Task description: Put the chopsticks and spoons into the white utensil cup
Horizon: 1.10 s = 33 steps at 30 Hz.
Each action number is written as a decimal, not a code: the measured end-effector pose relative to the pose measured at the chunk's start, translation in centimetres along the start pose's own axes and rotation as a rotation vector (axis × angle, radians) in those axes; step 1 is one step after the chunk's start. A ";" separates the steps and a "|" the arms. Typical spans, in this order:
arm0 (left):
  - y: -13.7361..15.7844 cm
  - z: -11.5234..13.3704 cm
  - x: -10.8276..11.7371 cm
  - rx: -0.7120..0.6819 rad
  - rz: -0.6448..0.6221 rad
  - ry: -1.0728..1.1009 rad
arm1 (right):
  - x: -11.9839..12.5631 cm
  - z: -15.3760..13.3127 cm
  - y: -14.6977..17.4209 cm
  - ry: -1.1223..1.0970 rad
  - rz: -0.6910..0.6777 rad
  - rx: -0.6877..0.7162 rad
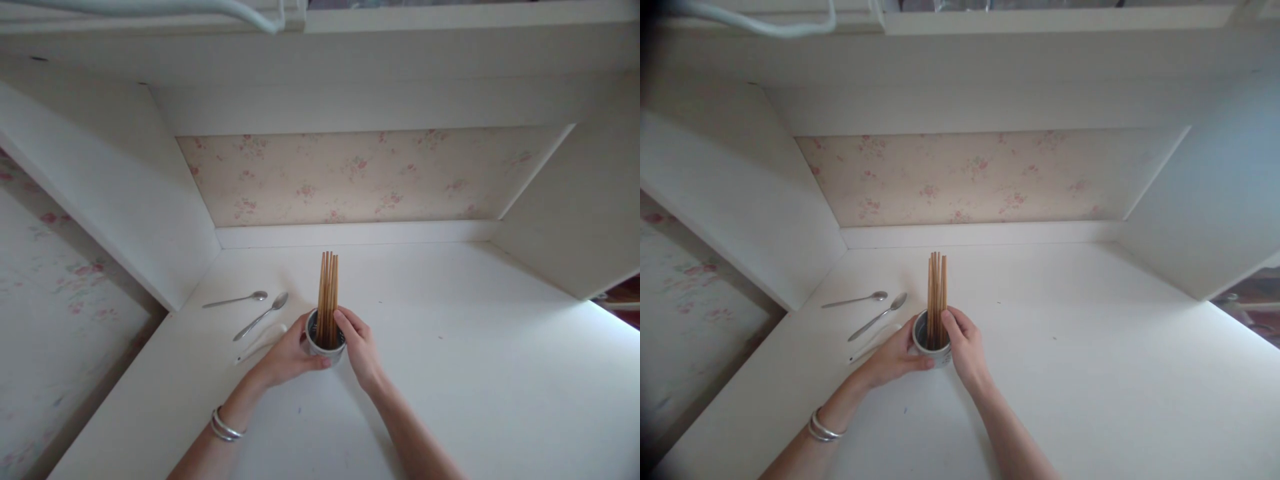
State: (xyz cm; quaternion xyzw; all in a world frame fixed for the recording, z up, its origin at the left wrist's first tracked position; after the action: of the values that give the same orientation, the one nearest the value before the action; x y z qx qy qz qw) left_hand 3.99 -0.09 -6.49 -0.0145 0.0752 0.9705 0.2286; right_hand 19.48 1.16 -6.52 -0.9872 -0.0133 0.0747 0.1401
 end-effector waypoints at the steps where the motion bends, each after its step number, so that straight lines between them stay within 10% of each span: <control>1: 0.3 0.3 0.5 0.015 0.004 -0.028 | 0.0 0.0 0.1 0.001 0.000 0.002; 10: 0.2 3.2 9.4 0.215 0.536 -0.917 | 0.1 0.2 -0.1 0.030 0.017 0.011; 17: -0.8 0.4 12.5 0.288 0.583 -1.128 | 0.3 0.0 -0.1 0.048 0.004 0.025; 27: -1.8 4.9 11.8 0.274 0.667 -0.948 | 0.3 -0.5 -0.1 0.034 0.016 0.040; 33: -0.6 11.6 5.6 0.018 0.576 -0.191 | 0.3 -0.3 0.0 0.032 0.026 0.022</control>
State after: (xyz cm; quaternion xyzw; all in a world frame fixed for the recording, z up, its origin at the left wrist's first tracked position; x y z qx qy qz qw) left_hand -0.68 4.68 4.52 0.1006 0.0629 0.9917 -0.0497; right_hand 19.83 1.11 -6.26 -0.9867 0.0028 0.0610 0.1504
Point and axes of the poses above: each hand's wrist, its own y-axis away from the middle knuckle, its own x-axis out of the back of the hand, z = x × y, the point moved 2 cm from there along -y, towards the middle knuckle, and after that the axes turned 13 degrees about x, right-handed, at the moved point
